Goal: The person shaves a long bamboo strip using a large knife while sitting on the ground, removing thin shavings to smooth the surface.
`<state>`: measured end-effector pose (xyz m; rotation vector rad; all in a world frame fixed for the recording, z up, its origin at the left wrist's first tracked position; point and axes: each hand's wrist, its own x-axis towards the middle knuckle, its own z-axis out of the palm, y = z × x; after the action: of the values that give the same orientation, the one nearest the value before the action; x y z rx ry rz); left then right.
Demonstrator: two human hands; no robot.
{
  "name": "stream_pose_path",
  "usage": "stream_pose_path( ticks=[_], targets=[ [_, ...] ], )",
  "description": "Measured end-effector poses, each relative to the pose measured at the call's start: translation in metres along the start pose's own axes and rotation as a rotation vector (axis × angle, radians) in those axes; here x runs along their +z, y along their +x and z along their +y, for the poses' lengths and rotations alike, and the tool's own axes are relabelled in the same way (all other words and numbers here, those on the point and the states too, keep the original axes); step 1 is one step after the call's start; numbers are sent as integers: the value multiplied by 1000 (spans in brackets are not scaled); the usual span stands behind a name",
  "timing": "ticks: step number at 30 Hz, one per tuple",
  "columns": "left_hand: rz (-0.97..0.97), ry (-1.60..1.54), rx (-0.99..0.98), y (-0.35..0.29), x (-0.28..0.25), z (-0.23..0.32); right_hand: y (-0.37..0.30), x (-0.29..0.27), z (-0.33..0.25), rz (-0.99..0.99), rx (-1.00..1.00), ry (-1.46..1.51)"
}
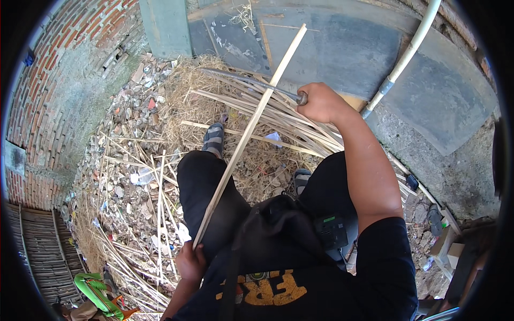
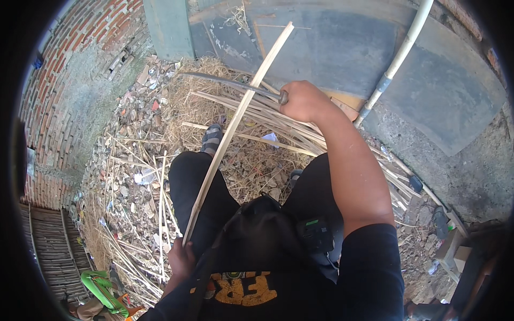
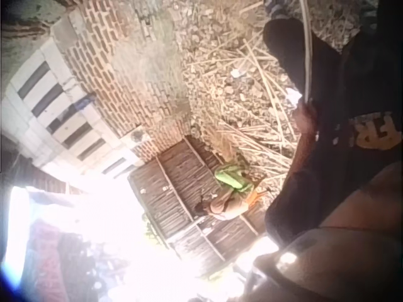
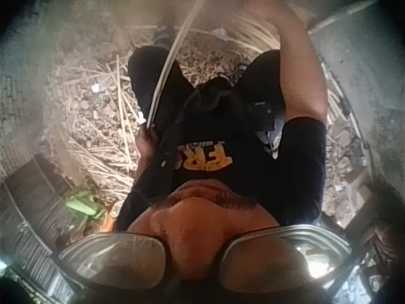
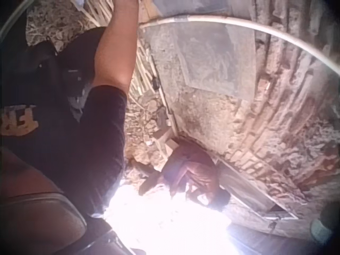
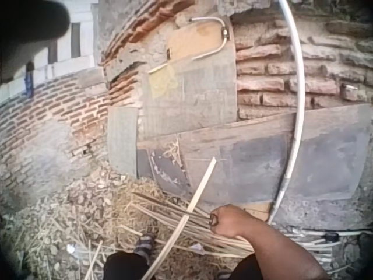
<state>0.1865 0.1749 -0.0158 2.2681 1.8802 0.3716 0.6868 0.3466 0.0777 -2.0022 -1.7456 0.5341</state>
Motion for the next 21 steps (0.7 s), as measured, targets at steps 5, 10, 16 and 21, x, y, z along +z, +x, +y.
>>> stream_pose_path(
  ticks=[5, 10, 16, 21],
  targets=[
    [-36, -206, -63, -6, -13, 2, -17, -8, -23, -33, -34, -127],
    [-92, -410, -194, -5, -23, 6, -22, -19, -26, -98, -1, -148],
    [-227, -220, -199, 4, -22, 1, -12, -3, -10, -103, -28, -166],
    [-329, -130, -153, 12, -28, 5, -16, 4, -26, -197, -78, -218]
  ],
)
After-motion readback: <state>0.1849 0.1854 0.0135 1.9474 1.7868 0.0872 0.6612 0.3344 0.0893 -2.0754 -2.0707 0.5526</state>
